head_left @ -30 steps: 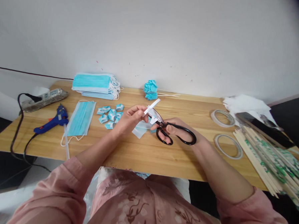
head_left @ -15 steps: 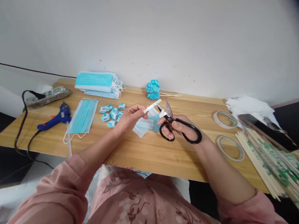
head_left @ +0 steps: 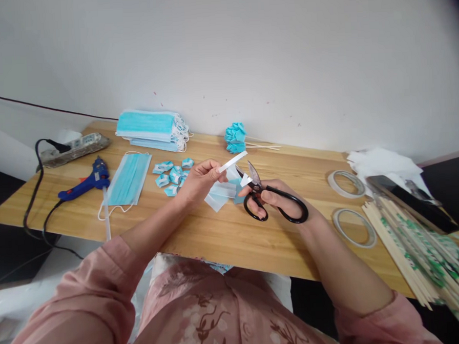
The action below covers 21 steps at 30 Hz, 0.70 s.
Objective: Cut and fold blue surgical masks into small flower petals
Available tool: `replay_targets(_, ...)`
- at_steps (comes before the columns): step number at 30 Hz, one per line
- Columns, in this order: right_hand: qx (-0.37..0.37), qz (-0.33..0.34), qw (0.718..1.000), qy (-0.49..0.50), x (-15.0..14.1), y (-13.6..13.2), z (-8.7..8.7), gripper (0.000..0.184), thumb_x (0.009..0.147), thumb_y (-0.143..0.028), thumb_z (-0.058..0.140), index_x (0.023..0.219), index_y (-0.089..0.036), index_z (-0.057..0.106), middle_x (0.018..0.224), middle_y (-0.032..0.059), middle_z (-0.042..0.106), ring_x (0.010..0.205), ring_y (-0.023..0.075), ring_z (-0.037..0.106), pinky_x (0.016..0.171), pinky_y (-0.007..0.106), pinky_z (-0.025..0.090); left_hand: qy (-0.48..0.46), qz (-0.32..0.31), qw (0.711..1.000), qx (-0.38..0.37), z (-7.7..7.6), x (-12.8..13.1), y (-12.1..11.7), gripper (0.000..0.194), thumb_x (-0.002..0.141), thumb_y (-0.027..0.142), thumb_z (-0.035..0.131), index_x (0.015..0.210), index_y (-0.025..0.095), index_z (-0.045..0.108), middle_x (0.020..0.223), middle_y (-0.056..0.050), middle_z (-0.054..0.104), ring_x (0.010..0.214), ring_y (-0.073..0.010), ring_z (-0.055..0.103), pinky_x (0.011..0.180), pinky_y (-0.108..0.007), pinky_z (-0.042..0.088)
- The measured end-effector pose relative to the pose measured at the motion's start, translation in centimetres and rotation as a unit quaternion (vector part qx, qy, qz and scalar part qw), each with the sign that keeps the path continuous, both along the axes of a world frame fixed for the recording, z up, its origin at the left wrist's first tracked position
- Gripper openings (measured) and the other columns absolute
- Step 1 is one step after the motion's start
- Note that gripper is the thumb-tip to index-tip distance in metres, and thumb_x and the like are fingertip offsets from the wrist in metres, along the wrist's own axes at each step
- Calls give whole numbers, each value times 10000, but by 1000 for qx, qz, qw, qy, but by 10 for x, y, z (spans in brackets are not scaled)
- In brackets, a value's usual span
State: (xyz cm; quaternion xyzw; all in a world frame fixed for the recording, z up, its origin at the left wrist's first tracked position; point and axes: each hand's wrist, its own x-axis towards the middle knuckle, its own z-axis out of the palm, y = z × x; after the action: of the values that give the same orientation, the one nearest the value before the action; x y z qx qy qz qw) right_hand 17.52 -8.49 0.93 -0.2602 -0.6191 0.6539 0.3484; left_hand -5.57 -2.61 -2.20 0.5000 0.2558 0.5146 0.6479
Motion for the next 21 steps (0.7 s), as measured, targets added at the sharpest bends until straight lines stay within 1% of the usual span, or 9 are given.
replay_targets(2, -5, -1, 1000, -6, -1, -1, 1, 466, 965, -561, 662, 1102, -118, 712, 717, 14, 615, 563, 109, 528, 540, 262, 431, -5, 2, 1000, -4, 0, 0, 0, 471, 721, 566, 896, 685, 170, 644, 628, 6, 634, 676, -133, 602, 739, -294, 448)
replay_targets(7, -8, -30, 999, -4, -2, 1, -1, 470, 953, -570, 675, 1084, -121, 717, 733, 24, 637, 554, 112, 555, 525, 259, 435, -63, -20, 997, -39, 6, 1, -3, 426, 753, 482, 894, 848, 202, 588, 684, 25, 672, 674, -141, 634, 727, -301, 495)
replay_targets(11, -8, -57, 998, 8, -2, 2, -4, 487, 946, -595, 671, 1092, -133, 719, 706, 12, 632, 544, 116, 567, 522, 261, 447, -62, -18, 997, -47, 10, 0, -5, 400, 777, 438, 871, 846, 195, 562, 762, 2, 707, 742, -160, 674, 753, -321, 527)
replay_targets(16, -11, -53, 998, 9, -1, 2, -6, 505, 946, -608, 662, 1117, -136, 713, 695, 9, 632, 557, 124, 564, 539, 275, 458, -40, -6, 999, -21, 7, 0, -3, 425, 763, 442, 891, 862, 191, 562, 756, 2, 713, 747, -155, 685, 776, -324, 538)
replay_targets(21, -10, -55, 998, 16, -1, 2, -7, 507, 948, -610, 660, 1121, -137, 713, 684, 4, 627, 548, 125, 562, 538, 281, 462, -33, 21, 999, -22, 8, 0, -3, 376, 746, 386, 900, 835, 183, 596, 767, -2, 722, 724, -132, 662, 748, -294, 534)
